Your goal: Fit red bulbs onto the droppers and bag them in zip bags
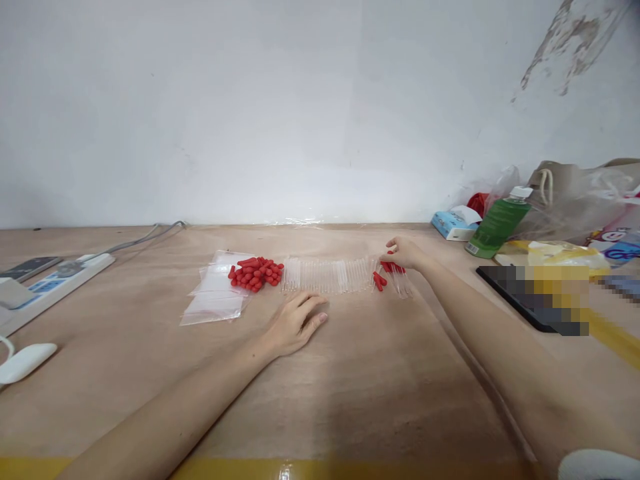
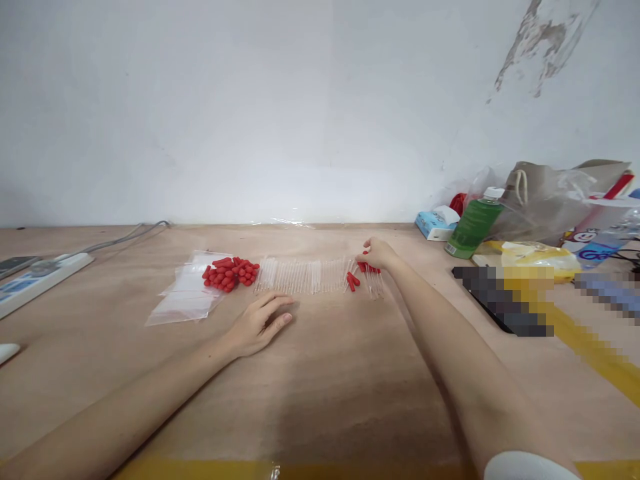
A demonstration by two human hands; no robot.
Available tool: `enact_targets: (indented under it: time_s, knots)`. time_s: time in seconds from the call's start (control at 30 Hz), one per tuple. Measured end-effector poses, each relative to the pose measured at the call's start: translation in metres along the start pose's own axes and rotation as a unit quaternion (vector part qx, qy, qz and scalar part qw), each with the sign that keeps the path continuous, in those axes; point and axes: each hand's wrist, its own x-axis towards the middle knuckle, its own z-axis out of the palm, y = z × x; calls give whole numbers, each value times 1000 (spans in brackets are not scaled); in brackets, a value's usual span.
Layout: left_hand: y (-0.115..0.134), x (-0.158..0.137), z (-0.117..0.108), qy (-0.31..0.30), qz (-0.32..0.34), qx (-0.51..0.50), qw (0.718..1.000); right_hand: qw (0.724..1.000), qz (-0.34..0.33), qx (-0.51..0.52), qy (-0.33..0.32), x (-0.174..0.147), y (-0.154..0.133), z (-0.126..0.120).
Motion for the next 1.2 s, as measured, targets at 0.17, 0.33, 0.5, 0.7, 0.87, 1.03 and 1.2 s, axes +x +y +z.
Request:
enact_targets:
  time_s: [0.17,0.33,0.5,0.7,0.87,1.03,1.2]
  knots:
    - [1,1,-1,-6,2,-2,1000,999,-32,-37,23,1,6,8]
    - [2,1,-1,-4,8,3,1000,989,-117,-46,81,-30,-1,6]
    - [1,1,1,12,6,15,1000,980,-187,-58,35,-64,-12,9]
    - [0,0,3,63,-17,69,995,981,-146,-113,62,-74,-15,16]
    - [-7,15,-8,97,-93,153,979,987,-112,-91,65,-75,-16,19]
    - [-15,53,-5,95,-152,199,964,989,-71,-91,93,-76,-20,17]
    - [-7,95,20,62,-232,199,950,991,-57,8,122,-74,-16,17]
